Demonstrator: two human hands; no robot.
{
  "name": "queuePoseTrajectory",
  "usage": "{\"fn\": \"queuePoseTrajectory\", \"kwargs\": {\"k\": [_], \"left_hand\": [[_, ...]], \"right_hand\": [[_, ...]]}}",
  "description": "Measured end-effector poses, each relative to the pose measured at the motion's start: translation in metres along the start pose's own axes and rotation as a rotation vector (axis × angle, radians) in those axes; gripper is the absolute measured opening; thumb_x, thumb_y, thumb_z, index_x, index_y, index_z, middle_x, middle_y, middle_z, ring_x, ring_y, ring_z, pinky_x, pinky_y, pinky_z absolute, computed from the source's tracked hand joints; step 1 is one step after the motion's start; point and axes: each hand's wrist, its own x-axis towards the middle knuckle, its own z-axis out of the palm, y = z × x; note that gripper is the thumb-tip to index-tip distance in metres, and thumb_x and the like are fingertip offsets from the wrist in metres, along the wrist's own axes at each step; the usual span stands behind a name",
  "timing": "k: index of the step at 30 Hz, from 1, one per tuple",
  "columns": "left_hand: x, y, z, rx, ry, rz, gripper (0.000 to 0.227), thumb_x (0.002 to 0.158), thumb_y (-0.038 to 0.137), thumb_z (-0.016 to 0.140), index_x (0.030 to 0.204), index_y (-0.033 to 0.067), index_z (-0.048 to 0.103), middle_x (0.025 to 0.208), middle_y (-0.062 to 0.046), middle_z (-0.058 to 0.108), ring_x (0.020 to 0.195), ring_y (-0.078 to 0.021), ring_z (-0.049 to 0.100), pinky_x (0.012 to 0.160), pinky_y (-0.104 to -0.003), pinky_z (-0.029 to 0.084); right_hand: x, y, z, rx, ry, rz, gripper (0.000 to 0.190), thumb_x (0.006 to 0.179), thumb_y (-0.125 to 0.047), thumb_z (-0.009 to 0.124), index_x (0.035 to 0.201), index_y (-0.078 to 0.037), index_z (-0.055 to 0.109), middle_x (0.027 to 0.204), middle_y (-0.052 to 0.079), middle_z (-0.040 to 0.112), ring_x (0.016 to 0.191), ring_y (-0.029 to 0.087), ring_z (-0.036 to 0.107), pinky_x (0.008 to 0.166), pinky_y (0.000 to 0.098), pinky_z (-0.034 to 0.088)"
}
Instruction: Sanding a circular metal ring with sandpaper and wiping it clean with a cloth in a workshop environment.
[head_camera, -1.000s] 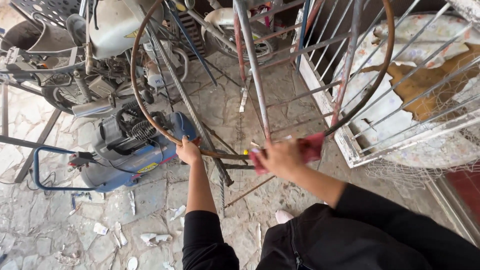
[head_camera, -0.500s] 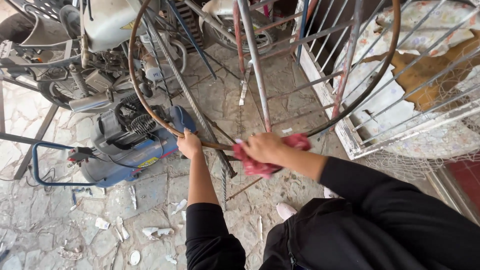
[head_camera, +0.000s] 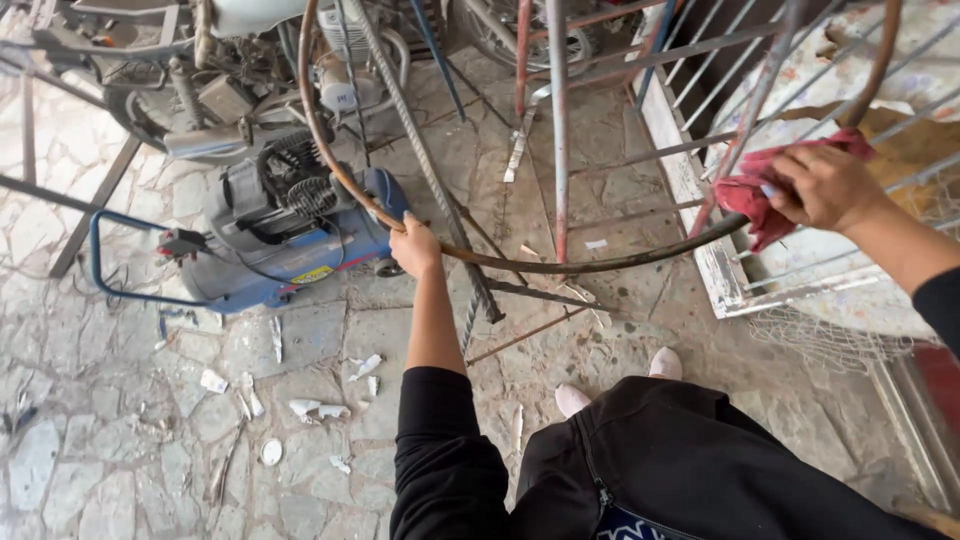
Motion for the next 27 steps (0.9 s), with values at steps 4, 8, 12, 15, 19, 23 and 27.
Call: {"fn": "queuePoseTrajectory", "kwargs": {"k": [4, 8, 12, 15, 19, 23, 27], "left_hand": [[-0.004, 0.004, -0.009, -0.056, -0.001, -0.010, 0.043, 0.100, 0.042, 0.045, 0.109, 0.0071, 0.068, 0.104, -0.013, 0.072, 0.089, -0.0332, 0.069, 0.080, -0.049, 0.053], [0.002, -0.012, 0.011, -0.007, 0.144, 0.097, 0.047, 0.094, 0.048, 0.054, 0.100, 0.0042, 0.070, 0.100, -0.021, 0.075, 0.104, -0.0440, 0.070, 0.095, -0.056, 0.053], [0.013, -0.020, 0.017, 0.014, 0.136, 0.076, 0.046, 0.093, 0.048, 0.054, 0.100, 0.0046, 0.070, 0.100, -0.022, 0.074, 0.105, -0.0444, 0.069, 0.096, -0.056, 0.053], [0.016, -0.027, 0.019, 0.059, 0.138, 0.062, 0.046, 0.092, 0.050, 0.054, 0.100, 0.0067, 0.069, 0.100, -0.021, 0.074, 0.104, -0.0435, 0.070, 0.096, -0.055, 0.054], [0.010, -0.022, 0.020, 0.105, 0.143, 0.044, 0.046, 0.092, 0.051, 0.055, 0.102, 0.0086, 0.070, 0.101, -0.020, 0.075, 0.104, -0.0426, 0.071, 0.096, -0.054, 0.055], [0.006, -0.022, 0.020, 0.112, 0.171, 0.018, 0.046, 0.092, 0.050, 0.055, 0.105, 0.0083, 0.070, 0.104, -0.021, 0.074, 0.105, -0.0439, 0.070, 0.096, -0.055, 0.054], [0.016, -0.017, 0.025, 0.053, 0.159, -0.016, 0.047, 0.091, 0.051, 0.053, 0.104, 0.0092, 0.070, 0.101, -0.022, 0.074, 0.104, -0.0448, 0.071, 0.095, -0.055, 0.054]], "right_hand": [[0.053, -0.083, -0.010, 0.929, 0.190, -0.186, 0.096, 0.088, -0.087, -0.004, 0.040, -0.017, 0.040, 0.038, -0.009, 0.026, 0.027, 0.019, 0.036, 0.058, 0.0418, 0.056], [0.100, -0.213, 0.002, 0.081, -0.039, 0.211, 0.042, 0.085, -0.045, 0.056, 0.055, -0.017, 0.063, 0.050, 0.008, 0.063, 0.054, 0.029, 0.068, 0.058, 0.0410, 0.052], [0.195, -0.296, -0.005, 0.308, -0.283, 0.316, 0.057, 0.094, -0.048, 0.046, 0.057, -0.011, 0.068, 0.051, 0.015, 0.063, 0.057, 0.037, 0.071, 0.051, 0.0480, 0.053], [0.241, -0.323, 0.019, 0.492, -0.336, 0.323, 0.056, 0.095, -0.044, 0.045, 0.063, -0.006, 0.071, 0.055, 0.019, 0.066, 0.062, 0.039, 0.072, 0.055, 0.0489, 0.056], [0.237, -0.313, -0.003, 0.492, -0.389, 0.191, 0.063, 0.102, -0.050, 0.037, 0.077, -0.004, 0.072, 0.066, 0.023, 0.070, 0.069, 0.039, 0.075, 0.059, 0.0493, 0.057], [0.175, -0.260, -0.081, 0.482, -0.530, 0.085, 0.050, 0.103, -0.050, 0.036, 0.106, -0.008, 0.063, 0.089, 0.021, 0.076, 0.083, 0.041, 0.076, 0.075, 0.0536, 0.059], [0.162, -0.241, -0.021, 0.234, -0.401, -0.074, 0.035, 0.099, -0.047, 0.040, 0.107, -0.016, 0.053, 0.081, 0.010, 0.073, 0.073, 0.032, 0.077, 0.066, 0.0443, 0.061]]}}
